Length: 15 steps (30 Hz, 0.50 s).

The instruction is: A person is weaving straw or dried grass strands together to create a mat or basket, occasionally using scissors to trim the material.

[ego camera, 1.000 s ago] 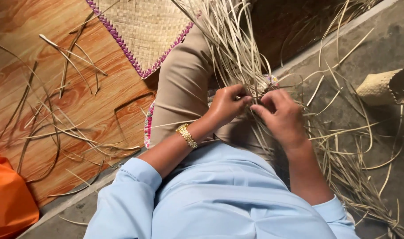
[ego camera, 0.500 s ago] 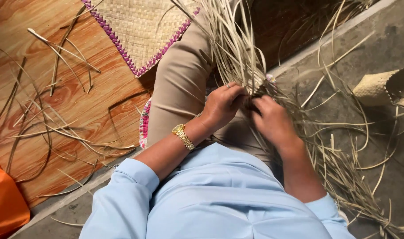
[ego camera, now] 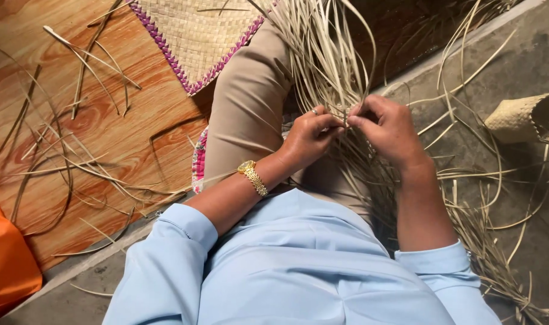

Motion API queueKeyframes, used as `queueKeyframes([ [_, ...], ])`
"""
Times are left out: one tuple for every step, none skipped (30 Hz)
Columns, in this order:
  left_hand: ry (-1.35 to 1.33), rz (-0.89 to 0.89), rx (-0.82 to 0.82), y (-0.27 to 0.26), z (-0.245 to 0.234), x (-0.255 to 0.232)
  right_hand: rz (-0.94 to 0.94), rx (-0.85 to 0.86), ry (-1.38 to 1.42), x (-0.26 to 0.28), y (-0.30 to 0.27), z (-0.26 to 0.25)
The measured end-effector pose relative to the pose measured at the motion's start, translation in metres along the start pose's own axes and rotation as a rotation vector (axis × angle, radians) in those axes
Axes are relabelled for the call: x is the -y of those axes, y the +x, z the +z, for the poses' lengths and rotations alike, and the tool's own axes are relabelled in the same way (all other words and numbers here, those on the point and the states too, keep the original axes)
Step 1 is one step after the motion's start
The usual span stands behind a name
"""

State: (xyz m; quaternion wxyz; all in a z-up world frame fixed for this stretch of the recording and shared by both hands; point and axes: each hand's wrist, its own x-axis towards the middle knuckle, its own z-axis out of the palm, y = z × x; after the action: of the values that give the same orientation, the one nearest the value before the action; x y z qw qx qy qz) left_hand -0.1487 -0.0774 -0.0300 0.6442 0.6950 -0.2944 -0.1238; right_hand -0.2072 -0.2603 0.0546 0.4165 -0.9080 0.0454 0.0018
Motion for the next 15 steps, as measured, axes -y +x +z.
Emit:
queueKeyframes([
  [-0.024, -0.010, 0.017, 0.000, 0.000, -0.001, 0.032, -0.022, 0.022, -0.003, -0.001, 0.001],
  [-0.048, -0.017, 0.034, 0.001, 0.000, -0.002, 0.063, -0.047, 0.042, -0.006, -0.002, 0.002],
  [-0.049, -0.014, 0.035, 0.004, -0.002, -0.004, 0.062, -0.049, 0.041, -0.010, -0.001, 0.001],
  [-0.001, -0.010, 0.053, 0.005, -0.003, -0.006, 0.021, -0.063, 0.043, -0.013, -0.002, 0.002],
  [0.048, -0.007, 0.071, 0.006, -0.005, -0.008, -0.021, -0.076, 0.046, -0.017, -0.003, 0.003],
  [0.046, -0.006, 0.071, 0.006, -0.005, -0.008, -0.020, -0.076, 0.044, -0.011, -0.003, 0.002],
  [0.076, 0.009, 0.085, 0.006, -0.005, -0.008, -0.023, -0.068, 0.074, -0.004, -0.002, 0.002],
  [0.107, 0.024, 0.098, 0.006, -0.005, -0.009, -0.026, -0.060, 0.105, 0.002, -0.003, 0.001],
  [0.105, 0.024, 0.099, 0.004, -0.004, -0.009, -0.025, -0.060, 0.104, 0.007, -0.003, -0.001],
  [0.140, 0.033, 0.124, 0.003, -0.004, -0.008, -0.025, -0.023, 0.098, 0.012, -0.004, -0.003],
  [0.175, 0.041, 0.149, 0.001, -0.004, -0.008, -0.025, 0.015, 0.093, 0.017, -0.004, -0.004],
  [0.175, 0.041, 0.150, 0.001, -0.002, -0.008, -0.025, 0.014, 0.094, 0.014, -0.005, -0.003],
  [0.150, 0.025, 0.145, 0.000, -0.001, -0.007, -0.019, 0.016, 0.102, 0.010, -0.005, -0.002],
  [0.125, 0.010, 0.140, 0.001, 0.001, -0.007, -0.014, 0.019, 0.108, 0.006, -0.005, -0.001],
  [0.126, 0.011, 0.140, 0.002, 0.002, -0.005, -0.014, 0.017, 0.108, 0.005, -0.005, 0.000],
])
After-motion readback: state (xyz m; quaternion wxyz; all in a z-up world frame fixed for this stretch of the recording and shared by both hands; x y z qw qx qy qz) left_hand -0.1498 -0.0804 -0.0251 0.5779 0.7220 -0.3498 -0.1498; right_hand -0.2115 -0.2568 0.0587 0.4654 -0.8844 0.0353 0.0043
